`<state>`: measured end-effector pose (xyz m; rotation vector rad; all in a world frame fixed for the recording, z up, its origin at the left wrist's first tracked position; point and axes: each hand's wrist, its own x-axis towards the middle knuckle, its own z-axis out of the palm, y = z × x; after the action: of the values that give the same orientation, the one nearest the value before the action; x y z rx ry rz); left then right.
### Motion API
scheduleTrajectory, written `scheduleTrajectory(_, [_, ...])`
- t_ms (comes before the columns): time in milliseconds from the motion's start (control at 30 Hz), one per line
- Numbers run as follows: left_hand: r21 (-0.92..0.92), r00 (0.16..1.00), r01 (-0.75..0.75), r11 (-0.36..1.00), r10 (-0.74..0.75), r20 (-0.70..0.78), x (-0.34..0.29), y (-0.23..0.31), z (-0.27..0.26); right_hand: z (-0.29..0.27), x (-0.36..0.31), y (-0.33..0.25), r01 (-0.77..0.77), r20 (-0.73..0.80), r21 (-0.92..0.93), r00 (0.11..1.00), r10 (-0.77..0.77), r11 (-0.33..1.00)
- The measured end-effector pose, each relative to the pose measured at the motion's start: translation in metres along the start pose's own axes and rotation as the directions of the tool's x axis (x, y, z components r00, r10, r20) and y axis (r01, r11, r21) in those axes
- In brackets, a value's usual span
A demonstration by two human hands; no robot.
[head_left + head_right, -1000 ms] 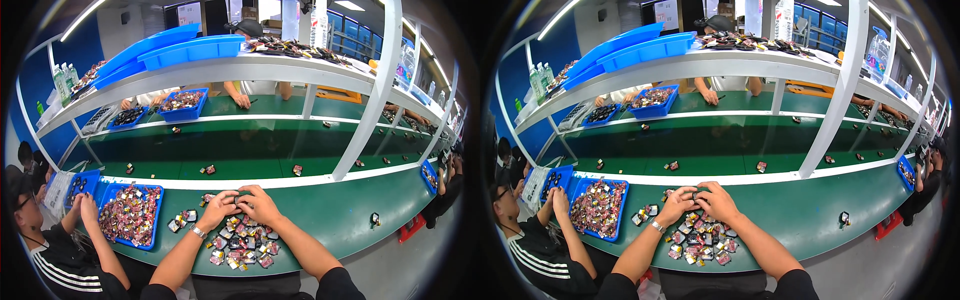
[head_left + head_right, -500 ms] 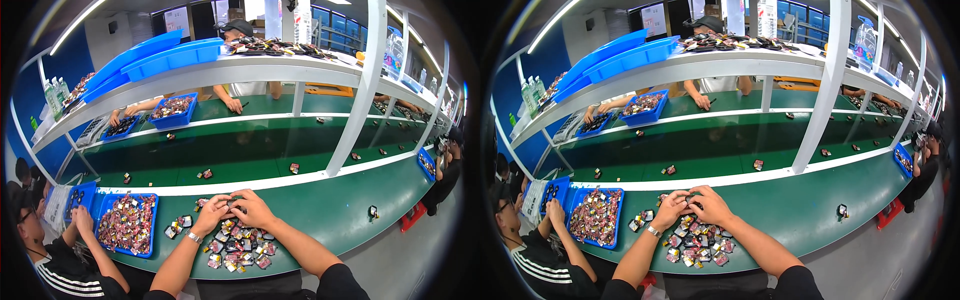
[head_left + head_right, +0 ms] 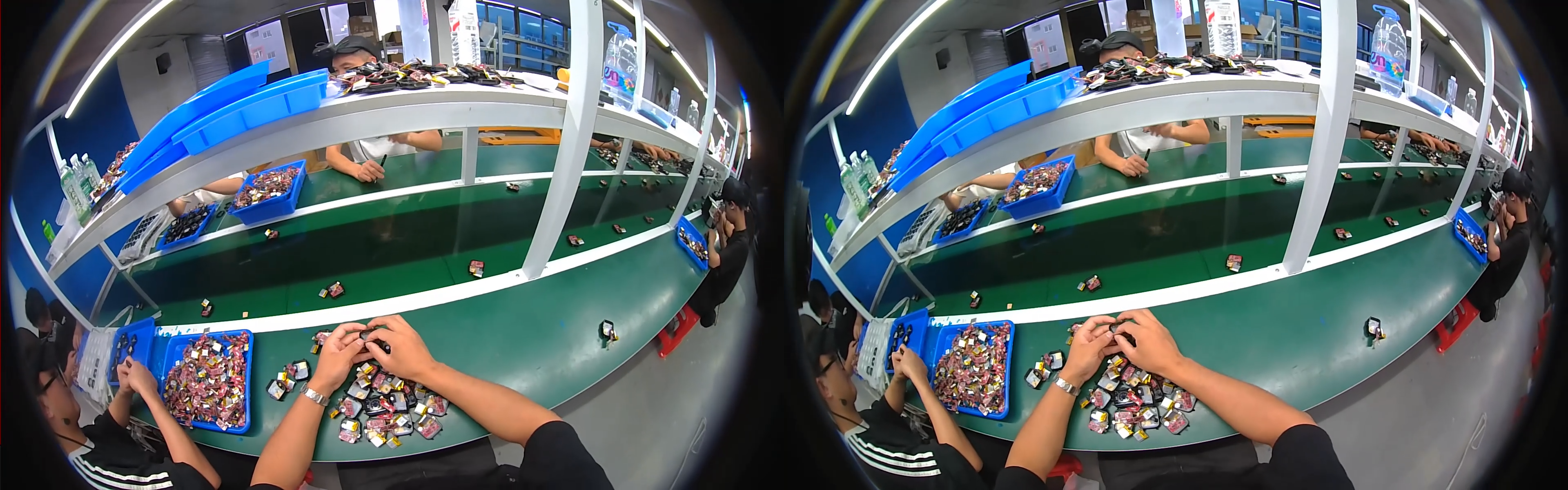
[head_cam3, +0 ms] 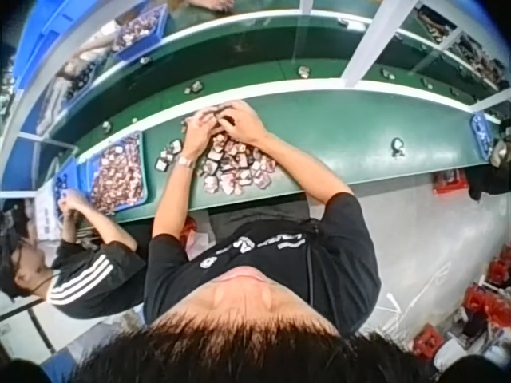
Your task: Sorting and arranging small square electronic components or packaged goods on an assembly line workbench.
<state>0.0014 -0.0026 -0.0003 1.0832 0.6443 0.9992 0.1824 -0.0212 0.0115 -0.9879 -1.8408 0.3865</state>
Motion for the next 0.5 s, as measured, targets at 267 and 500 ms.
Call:
scheduleTrajectory(267, [0.0,1.0,0.016,1.0,-0.016,0.02,0.0006,0.0029,0.003,0.0012,0.0,-0.0005,-0.004,-0.006,-0.065,1.0,0.003,0.998])
scheduleTrajectory(500, [-0.024,1.0,0.007,1.0,-0.007,0.023,0.0009,-0.0011,0.0002,0.0002,-0.0011,-0.0037,-0.003,-0.028,-0.04,1.0,0.002,0.999])
